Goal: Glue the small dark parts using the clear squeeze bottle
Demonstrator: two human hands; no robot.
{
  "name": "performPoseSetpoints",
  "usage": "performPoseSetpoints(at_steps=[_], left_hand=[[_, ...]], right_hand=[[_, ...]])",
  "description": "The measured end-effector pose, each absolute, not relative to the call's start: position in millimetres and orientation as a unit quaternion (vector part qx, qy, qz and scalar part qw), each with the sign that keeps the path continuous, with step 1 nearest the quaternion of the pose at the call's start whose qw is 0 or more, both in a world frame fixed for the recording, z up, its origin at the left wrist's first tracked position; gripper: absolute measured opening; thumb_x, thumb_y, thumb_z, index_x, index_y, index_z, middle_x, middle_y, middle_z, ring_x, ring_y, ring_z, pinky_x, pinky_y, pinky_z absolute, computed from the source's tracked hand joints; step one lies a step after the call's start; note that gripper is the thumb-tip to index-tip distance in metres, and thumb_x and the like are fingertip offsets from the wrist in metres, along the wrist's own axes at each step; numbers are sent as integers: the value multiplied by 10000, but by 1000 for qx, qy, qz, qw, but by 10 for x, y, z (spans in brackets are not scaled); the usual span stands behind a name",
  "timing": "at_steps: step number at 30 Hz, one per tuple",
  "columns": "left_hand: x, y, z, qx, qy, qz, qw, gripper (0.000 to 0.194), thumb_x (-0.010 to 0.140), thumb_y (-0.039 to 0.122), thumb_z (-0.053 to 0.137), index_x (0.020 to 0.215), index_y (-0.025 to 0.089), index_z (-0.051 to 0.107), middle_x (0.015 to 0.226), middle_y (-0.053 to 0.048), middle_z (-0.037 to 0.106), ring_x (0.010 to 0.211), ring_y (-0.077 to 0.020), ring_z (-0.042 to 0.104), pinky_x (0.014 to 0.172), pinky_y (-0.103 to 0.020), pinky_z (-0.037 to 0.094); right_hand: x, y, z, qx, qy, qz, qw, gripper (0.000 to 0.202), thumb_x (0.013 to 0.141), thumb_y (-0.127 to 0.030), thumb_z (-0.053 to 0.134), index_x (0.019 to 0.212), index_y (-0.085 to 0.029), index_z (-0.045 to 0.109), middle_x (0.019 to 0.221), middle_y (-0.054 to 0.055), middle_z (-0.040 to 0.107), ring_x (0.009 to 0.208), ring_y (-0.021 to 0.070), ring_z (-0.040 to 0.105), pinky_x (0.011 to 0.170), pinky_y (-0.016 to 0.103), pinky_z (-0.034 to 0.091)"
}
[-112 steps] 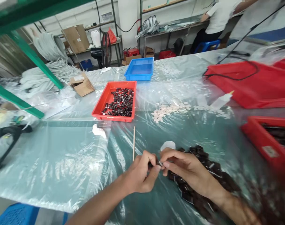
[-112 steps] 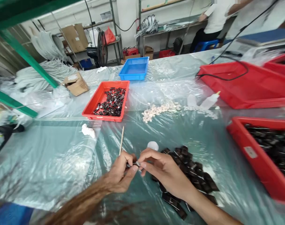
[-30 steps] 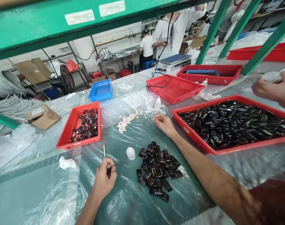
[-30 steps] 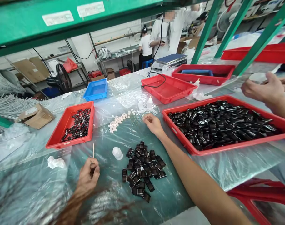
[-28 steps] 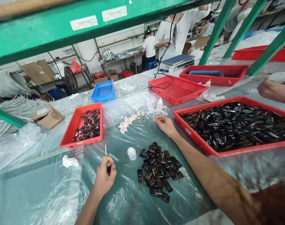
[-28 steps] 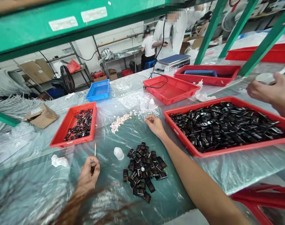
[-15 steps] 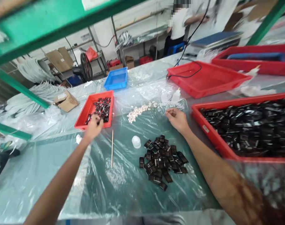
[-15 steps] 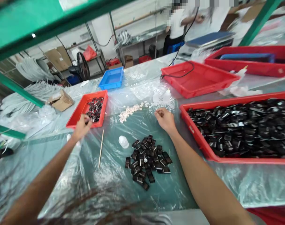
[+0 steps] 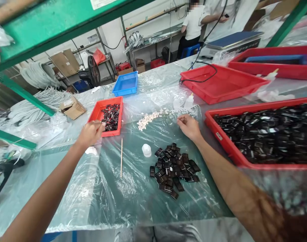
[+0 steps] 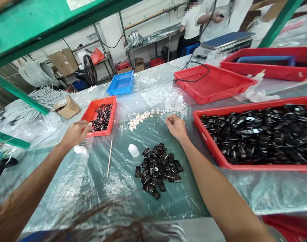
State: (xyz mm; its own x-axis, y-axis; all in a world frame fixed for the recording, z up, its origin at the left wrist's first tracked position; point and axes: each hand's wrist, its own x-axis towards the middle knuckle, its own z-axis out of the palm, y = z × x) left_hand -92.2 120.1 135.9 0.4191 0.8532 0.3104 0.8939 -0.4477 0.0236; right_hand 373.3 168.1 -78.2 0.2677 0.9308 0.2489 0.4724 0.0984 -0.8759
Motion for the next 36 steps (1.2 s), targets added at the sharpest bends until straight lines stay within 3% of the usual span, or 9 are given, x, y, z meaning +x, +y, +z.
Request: performPoseSetpoints(at_steps=[2, 6, 9, 11, 17, 22, 27, 31, 36], left_hand=[[-744, 873, 1126, -872, -478, -99, 33, 502, 1167, 418, 452, 783, 206, 697, 803, -43, 768, 737, -193, 682, 801, -314, 546], [-197, 158, 595, -935, -353, -10, -11, 250, 1127, 236, 523, 1137, 225, 773, 1072, -76, 829, 959, -255, 784, 910, -377, 611], [230, -173, 303, -950, -310, 4, -15, 586, 953, -55, 539, 1466, 200, 660, 1427, -156, 771, 1246, -304, 768, 1036, -416, 628], [422, -215, 191, -956, -292, 20, -19, 646, 903, -92, 551, 1468, 201, 665, 1536, -177, 720, 1280, -325, 759, 1012, -440, 650], [399, -78, 175, -967, -251, -28, -33, 148, 1049, 216, 671, 1092, 287, 794, 1007, -104, 829, 933, -304, 814, 736, -431, 716], [45, -23, 156, -893, -338, -248, -164, 257, 1114, 230, 588, 1289, 281, 770, 1052, -67, 865, 867, -230, 837, 757, -364, 717], [-146, 184, 21, -815, -418, -358, -182, 225, 1109, 295, 659, 1276, 255, 805, 1045, -75, 851, 808, -189, 783, 771, -321, 662], [-160, 195, -42, -804, -394, -406, -184, 184, 1085, 280, 715, 1242, 276, 809, 1025, -50, 809, 781, -165, 745, 742, -294, 639], [-180, 105, -61, -826, -386, -384, -148, 258, 1114, 201, 617, 1317, 278, 756, 1139, -98, 804, 984, -233, 790, 869, -380, 666]], right_hand=[[3728, 1663, -740, -632, -559, 238, 480, 284, 1097, -434, 715, 1052, -155, 738, 944, 35, 774, 849, 164, 723, 890, 365, 631], [3743, 1682, -723, -644, -555, 237, 471, 252, 1046, -428, 720, 1035, -177, 744, 1013, 109, 821, 936, 231, 748, 968, 384, 590], [3726, 1678, -707, -646, -552, 243, 468, 249, 1024, -441, 702, 1012, -193, 725, 1007, 113, 810, 910, 243, 741, 950, 397, 588], [3697, 1644, -649, -640, -556, 244, 472, 257, 1002, -460, 698, 975, -204, 704, 953, 103, 794, 856, 242, 720, 917, 407, 591], [3507, 1450, -261, -577, -597, 237, 504, 298, 1005, -500, 600, 982, -220, 700, 923, 99, 775, 797, 246, 690, 835, 431, 589], [3188, 1084, 9, -428, -731, 337, 411, 198, 910, -421, 777, 1024, -262, 805, 1014, 40, 834, 903, 225, 756, 874, 378, 620], [2838, 802, 14, -331, -796, 405, 306, 478, 819, -346, 927, 1270, -288, 781, 1342, 65, 788, 1248, 285, 727, 1139, 474, 561], [2661, 706, -37, -375, -760, 426, 318, 336, 881, -317, 887, 1185, -276, 750, 1233, 64, 820, 1142, 289, 758, 1070, 488, 601], [2596, 564, 79, -332, -759, 434, 356, 339, 949, -337, 837, 1278, -296, 769, 1216, 70, 817, 1077, 280, 780, 1003, 465, 644]])
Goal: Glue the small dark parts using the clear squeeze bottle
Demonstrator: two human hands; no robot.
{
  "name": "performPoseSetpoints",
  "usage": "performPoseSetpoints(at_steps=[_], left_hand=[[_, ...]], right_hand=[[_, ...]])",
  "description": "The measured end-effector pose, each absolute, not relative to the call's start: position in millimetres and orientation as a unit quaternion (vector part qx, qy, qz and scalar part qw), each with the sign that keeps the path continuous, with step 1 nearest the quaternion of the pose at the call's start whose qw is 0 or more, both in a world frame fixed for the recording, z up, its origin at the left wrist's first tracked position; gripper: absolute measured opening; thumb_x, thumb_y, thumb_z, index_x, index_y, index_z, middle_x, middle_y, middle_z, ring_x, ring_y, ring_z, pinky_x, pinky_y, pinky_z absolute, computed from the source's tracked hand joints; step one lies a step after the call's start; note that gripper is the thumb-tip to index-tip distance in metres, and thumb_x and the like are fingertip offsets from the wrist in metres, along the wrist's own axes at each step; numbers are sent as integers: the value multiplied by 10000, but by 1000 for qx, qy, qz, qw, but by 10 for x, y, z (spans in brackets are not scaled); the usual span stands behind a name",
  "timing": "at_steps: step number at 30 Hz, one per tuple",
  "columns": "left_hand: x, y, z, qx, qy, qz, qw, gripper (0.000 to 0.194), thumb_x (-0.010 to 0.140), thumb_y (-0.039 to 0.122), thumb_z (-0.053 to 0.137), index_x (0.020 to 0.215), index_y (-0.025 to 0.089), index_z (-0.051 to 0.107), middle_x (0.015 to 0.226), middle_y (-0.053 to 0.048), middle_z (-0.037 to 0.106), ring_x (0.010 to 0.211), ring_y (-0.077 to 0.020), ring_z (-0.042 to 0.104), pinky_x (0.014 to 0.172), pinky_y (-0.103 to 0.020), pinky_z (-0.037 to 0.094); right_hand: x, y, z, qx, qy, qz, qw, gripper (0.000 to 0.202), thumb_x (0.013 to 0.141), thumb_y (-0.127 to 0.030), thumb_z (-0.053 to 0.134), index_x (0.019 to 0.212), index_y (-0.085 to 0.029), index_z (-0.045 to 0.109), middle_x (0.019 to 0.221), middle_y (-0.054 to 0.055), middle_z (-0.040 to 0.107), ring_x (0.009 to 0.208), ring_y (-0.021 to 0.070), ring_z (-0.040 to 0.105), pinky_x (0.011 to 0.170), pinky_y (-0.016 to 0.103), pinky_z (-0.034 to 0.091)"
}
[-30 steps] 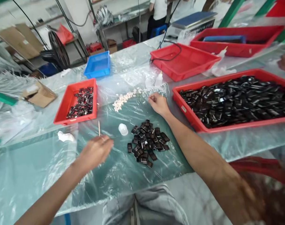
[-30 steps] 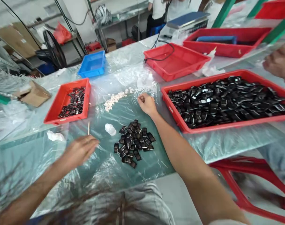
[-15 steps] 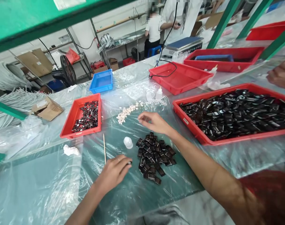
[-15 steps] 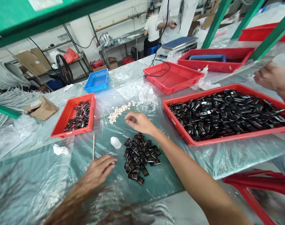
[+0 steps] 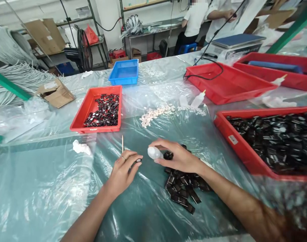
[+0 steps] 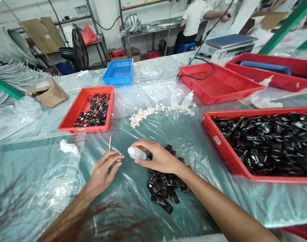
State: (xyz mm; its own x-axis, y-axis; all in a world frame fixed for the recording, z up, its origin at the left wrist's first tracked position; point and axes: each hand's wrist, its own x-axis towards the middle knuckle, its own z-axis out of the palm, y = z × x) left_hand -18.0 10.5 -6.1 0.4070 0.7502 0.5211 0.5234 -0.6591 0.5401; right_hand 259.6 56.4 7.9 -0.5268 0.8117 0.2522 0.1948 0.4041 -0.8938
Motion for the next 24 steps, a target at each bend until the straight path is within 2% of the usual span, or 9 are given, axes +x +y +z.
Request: performPoseSetpoints(at_steps=[4, 8, 12, 18, 24], left_hand=[[-202, 115, -51, 842, 345, 385, 158, 264, 1102, 186, 636, 1332, 273, 733, 1069, -93, 827, 917, -245, 766, 831, -405, 651], [-199, 137, -69, 827, 343, 408, 180, 226, 1118, 220, 626, 1311, 258, 738, 1029, -89, 809, 894, -227, 747, 802, -374, 628], [-185, 120, -87, 812, 360, 410, 209, 177, 1125, 238, 631, 1256, 239, 750, 1016, -76, 787, 883, -199, 740, 778, -330, 615], [-166, 94, -39, 806, 372, 416, 200, 159, 1138, 283, 626, 1210, 233, 759, 1007, -40, 764, 801, -150, 719, 661, -262, 579], [-169, 93, -28, 805, 372, 426, 177, 185, 1136, 287, 630, 1229, 226, 777, 1008, -47, 771, 859, -168, 755, 725, -273, 618]], right_hand=[[2612, 424, 196, -333, -778, 391, 363, 428, 961, -373, 861, 1375, -339, 759, 1246, 85, 814, 1101, 295, 776, 957, 460, 643], [2621, 378, 193, -359, -771, 383, 362, 388, 919, -412, 910, 1267, -349, 751, 1183, 80, 822, 1020, 300, 788, 865, 435, 643], [2603, 381, 154, -362, -778, 379, 348, 323, 936, -430, 901, 1177, -323, 715, 1141, 77, 816, 967, 283, 786, 789, 397, 622], [2577, 393, 175, -292, -818, 311, 386, 315, 961, -281, 864, 1221, -261, 687, 1145, 69, 813, 988, 253, 802, 799, 359, 644], [2578, 390, 243, -274, -823, 278, 412, 352, 966, -244, 869, 1276, -304, 711, 1160, 72, 817, 1028, 265, 804, 823, 377, 678]])
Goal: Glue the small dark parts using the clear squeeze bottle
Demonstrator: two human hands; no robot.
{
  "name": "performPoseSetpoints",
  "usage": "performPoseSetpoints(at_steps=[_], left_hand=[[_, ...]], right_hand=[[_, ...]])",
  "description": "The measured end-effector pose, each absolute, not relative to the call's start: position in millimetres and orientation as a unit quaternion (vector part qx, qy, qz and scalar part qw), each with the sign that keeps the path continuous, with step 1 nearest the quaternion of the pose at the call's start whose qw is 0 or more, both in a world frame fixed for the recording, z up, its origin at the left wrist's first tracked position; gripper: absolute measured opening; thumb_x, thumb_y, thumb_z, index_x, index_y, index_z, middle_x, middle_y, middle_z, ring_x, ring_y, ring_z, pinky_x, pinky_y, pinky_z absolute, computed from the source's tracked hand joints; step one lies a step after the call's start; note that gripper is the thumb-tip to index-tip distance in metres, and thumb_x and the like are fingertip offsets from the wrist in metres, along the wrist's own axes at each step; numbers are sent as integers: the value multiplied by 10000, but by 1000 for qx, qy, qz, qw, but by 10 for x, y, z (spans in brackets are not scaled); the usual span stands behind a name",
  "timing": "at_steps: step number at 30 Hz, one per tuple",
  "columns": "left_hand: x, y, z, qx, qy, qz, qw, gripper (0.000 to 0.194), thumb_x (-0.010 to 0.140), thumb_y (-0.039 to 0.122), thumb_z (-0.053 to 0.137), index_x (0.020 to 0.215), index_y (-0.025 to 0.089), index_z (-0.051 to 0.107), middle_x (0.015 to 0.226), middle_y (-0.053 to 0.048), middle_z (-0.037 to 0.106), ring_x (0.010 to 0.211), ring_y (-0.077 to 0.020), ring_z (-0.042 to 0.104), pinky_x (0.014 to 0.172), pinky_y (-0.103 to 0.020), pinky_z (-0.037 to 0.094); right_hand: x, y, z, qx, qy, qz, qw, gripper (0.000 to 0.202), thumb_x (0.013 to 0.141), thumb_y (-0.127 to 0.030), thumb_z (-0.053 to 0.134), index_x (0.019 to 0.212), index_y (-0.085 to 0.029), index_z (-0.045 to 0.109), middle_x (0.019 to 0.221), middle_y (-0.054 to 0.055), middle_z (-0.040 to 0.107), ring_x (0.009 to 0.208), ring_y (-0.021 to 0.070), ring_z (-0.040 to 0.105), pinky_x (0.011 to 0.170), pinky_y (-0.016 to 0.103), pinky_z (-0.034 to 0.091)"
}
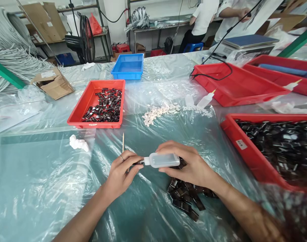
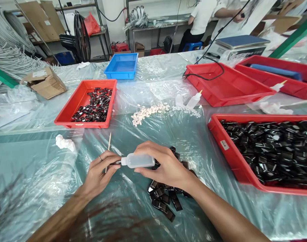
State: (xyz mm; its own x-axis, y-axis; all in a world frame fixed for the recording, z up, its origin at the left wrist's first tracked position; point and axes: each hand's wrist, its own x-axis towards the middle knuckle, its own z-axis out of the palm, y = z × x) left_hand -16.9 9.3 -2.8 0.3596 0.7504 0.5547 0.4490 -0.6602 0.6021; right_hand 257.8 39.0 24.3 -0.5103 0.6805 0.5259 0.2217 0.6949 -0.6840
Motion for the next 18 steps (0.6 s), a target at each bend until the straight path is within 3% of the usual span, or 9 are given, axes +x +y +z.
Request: performPoseSetpoints(at_steps=[5, 18], left_hand=[[-171, 86, -56, 807, 371, 421, 185, 197, 1133, 283, 633, 1247, 234, 786, 1012, -49, 758, 830, -170, 744, 695, -288, 616], [-172, 86, -71, 811, 358, 417, 202, 225, 1135, 298, 626, 1285, 245, 785, 1057, -63, 769, 897, -184, 769, 772, -309, 675]], right_hand=[[2568, 354, 274, -263, -828, 254, 426, 318, 992, -224, 845, 1284, -252, 722, 1182, 88, 808, 1050, 221, 801, 897, 329, 679], [2559, 299, 293, -257, -825, 241, 442, 354, 981, -231, 851, 1292, -242, 683, 1158, 84, 804, 1027, 211, 799, 867, 309, 683]])
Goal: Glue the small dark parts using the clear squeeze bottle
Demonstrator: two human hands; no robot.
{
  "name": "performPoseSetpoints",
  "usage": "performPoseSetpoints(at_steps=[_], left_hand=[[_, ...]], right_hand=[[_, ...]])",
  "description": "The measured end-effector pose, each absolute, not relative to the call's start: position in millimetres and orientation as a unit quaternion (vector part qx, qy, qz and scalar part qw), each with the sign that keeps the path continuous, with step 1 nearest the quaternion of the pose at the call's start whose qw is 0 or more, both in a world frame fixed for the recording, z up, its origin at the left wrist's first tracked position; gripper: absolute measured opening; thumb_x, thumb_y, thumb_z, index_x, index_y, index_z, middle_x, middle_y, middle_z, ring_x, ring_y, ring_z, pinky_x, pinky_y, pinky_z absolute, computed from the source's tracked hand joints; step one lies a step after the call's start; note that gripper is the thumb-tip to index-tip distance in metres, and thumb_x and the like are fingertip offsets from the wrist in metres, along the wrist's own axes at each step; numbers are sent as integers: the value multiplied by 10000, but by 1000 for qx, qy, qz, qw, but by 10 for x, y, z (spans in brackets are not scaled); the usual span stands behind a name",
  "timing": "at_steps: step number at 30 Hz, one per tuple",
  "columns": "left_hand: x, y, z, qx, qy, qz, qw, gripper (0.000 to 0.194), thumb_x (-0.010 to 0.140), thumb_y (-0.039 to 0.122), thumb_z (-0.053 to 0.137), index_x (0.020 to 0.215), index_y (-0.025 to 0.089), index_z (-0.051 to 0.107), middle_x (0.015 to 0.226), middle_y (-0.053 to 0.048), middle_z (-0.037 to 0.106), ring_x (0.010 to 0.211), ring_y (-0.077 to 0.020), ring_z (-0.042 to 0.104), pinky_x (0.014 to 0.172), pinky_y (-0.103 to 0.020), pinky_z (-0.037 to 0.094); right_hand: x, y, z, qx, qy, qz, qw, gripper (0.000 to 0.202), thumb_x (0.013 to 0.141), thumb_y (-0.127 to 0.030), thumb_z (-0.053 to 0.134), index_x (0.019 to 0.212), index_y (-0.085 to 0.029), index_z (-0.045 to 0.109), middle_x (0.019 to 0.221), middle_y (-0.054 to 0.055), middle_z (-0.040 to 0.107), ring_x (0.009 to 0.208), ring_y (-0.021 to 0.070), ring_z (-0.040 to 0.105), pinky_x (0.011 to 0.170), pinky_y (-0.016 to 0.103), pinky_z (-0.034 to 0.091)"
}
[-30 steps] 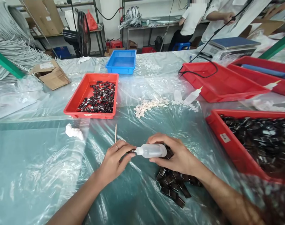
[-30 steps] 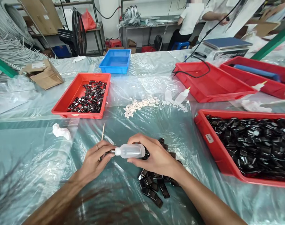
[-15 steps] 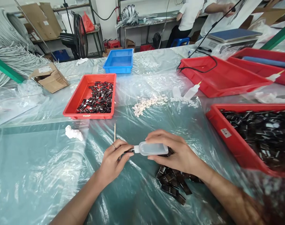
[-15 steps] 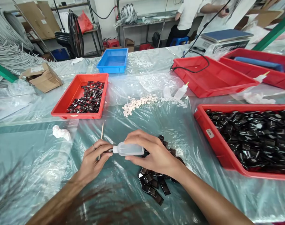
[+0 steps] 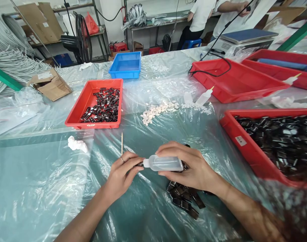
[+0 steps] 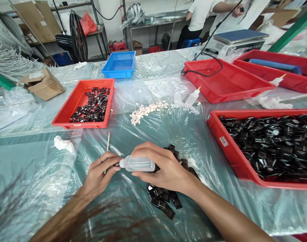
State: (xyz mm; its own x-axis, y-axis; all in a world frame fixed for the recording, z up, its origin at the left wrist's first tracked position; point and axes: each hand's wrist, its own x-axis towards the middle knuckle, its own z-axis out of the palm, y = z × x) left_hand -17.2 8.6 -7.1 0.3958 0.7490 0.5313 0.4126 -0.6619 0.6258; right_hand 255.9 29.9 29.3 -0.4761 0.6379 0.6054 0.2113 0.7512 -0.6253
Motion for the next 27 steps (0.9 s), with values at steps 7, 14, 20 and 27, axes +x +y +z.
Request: performPoseSetpoints(at_steps=[7, 14, 20, 27], left_hand=[[-174, 86, -103, 812, 356, 420, 194, 236, 1134, 301, 626, 1303, 254, 783, 1074, -66, 775, 916, -192, 779, 775, -318, 684], [-167, 84, -96, 812, 359, 418, 192, 226, 1127, 319, 640, 1287, 250, 785, 1078, -64, 775, 910, -187, 783, 777, -307, 679], [-180, 83, -117, 810, 351, 418, 213, 228, 1138, 336, 612, 1272, 260, 779, 1108, -75, 817, 959, -206, 807, 831, -321, 678], [-175, 25, -126, 769, 409, 398, 289, 143, 1119, 395, 652, 1103, 281, 737, 832, 26, 759, 613, -145, 661, 597, -284, 549]], right_hand=[[2575, 278, 297, -247, -830, 242, 438, 367, 983, -209, 832, 1305, -252, 662, 1172, 76, 786, 983, 196, 798, 823, 280, 689], [2584, 170, 354, -248, -866, 143, 410, 408, 1010, -134, 755, 1382, -252, 636, 1203, 105, 763, 1018, 226, 788, 909, 339, 713], [2566, 107, 364, -262, -875, 97, 395, 394, 992, -152, 756, 1357, -273, 670, 1177, 97, 782, 997, 250, 802, 901, 379, 731], [2573, 330, 358, -323, -734, 359, 477, 256, 915, -274, 875, 1118, -252, 721, 1041, 42, 793, 887, 203, 783, 728, 282, 624]])
